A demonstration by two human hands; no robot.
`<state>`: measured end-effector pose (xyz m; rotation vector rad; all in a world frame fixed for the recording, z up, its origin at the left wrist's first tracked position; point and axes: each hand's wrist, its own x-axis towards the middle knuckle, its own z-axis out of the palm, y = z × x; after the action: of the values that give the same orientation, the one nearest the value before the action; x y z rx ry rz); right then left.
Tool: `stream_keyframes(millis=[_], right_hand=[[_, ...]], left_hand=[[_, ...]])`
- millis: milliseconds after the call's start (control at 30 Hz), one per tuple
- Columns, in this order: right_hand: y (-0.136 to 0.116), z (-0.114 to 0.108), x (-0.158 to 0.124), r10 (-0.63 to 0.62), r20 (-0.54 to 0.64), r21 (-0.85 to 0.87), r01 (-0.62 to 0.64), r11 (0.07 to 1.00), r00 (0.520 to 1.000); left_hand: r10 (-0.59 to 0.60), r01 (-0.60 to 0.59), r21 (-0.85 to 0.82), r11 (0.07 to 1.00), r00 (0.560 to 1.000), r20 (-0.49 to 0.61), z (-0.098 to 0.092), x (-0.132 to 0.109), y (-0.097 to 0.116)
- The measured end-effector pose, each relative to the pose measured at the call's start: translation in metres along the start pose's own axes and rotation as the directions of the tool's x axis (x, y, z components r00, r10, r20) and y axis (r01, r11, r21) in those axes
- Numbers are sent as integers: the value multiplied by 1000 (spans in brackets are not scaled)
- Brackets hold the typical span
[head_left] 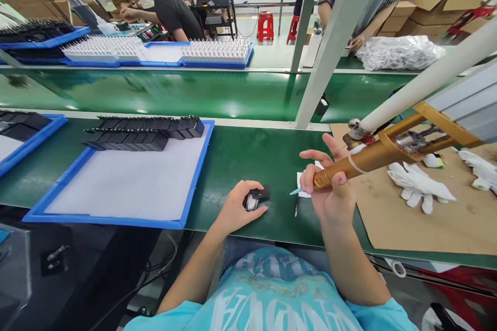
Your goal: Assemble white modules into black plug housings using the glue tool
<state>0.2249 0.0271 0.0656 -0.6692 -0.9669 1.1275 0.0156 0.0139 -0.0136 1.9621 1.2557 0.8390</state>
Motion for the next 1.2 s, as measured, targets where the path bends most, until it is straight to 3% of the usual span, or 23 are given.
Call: stream_keyframes(millis=[100, 200, 400, 600, 867, 1067, 1200], right_hand=[[0, 1, -1, -18, -46, -1, 18, 1000, 999], [0, 2, -1, -27, -78, -1, 27, 1000, 997], [2, 11, -1, 39, -37, 43, -37, 998, 999], [6, 23, -1, 12, 15, 72, -14, 997, 1000], [7, 26, -1, -3, 19, 105, 1, 994, 1000], [10, 30, -2, -16, 11, 127, 14, 992, 1000], [12, 31, -4, -23, -3, 132, 23, 991, 1000]], left_hand=[[40, -38, 73, 997, 999, -34, -1, 0, 2], [-19, 32, 121, 992, 994, -103, 0, -5, 1], [-203, 198, -57, 979, 971, -122, 4, -18, -2], [-106, 105, -10, 994, 986, -131, 20, -26, 10], [-101, 117, 56, 992, 968, -230, 30, -34, 6], [-133, 135, 1, 991, 980, -145, 35, -25, 4], [-192, 190, -58, 980, 981, -28, 24, -17, 5]])
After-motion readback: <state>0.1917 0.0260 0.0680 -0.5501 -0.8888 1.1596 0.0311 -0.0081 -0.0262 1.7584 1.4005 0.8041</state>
